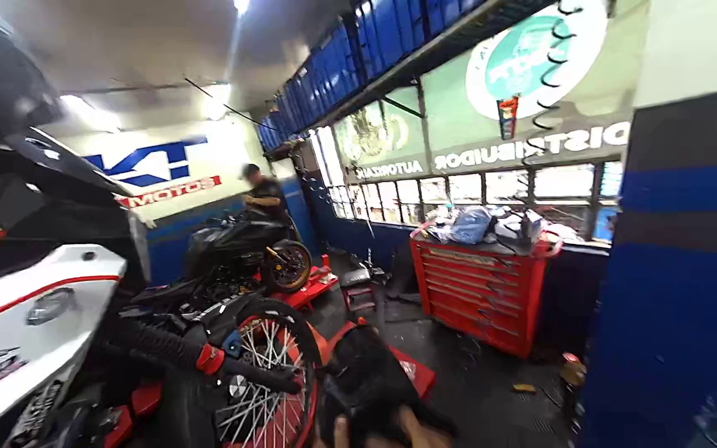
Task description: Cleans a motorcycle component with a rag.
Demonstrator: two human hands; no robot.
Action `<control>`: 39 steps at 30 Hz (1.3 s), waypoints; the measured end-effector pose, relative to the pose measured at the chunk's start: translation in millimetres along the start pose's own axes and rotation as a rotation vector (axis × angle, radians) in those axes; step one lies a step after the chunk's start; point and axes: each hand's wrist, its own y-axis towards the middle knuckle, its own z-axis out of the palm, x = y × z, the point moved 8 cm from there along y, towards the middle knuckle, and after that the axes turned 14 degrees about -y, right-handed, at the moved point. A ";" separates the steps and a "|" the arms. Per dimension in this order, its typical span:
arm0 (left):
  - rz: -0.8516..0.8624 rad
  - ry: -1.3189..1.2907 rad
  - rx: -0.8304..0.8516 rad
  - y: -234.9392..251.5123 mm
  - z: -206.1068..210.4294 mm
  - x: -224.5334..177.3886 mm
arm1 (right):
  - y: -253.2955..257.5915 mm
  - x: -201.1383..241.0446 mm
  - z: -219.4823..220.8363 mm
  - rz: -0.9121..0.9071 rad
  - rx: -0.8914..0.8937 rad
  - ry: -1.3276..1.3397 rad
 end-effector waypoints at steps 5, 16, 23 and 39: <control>-0.086 0.079 0.073 -14.9 2.5 -35.7 | 95.7 -52.8 -24.8 0.119 -0.280 -0.031; -0.313 -0.211 -0.229 8.2 -60.0 21.8 | -18.6 -76.2 43.2 0.283 0.011 0.098; -0.337 -0.136 -0.043 5.1 1.5 27.9 | 126.6 -128.4 7.5 0.197 -0.031 0.078; -0.493 -0.800 -0.332 24.2 152.0 160.7 | 7.6 -223.2 15.8 0.600 0.191 0.598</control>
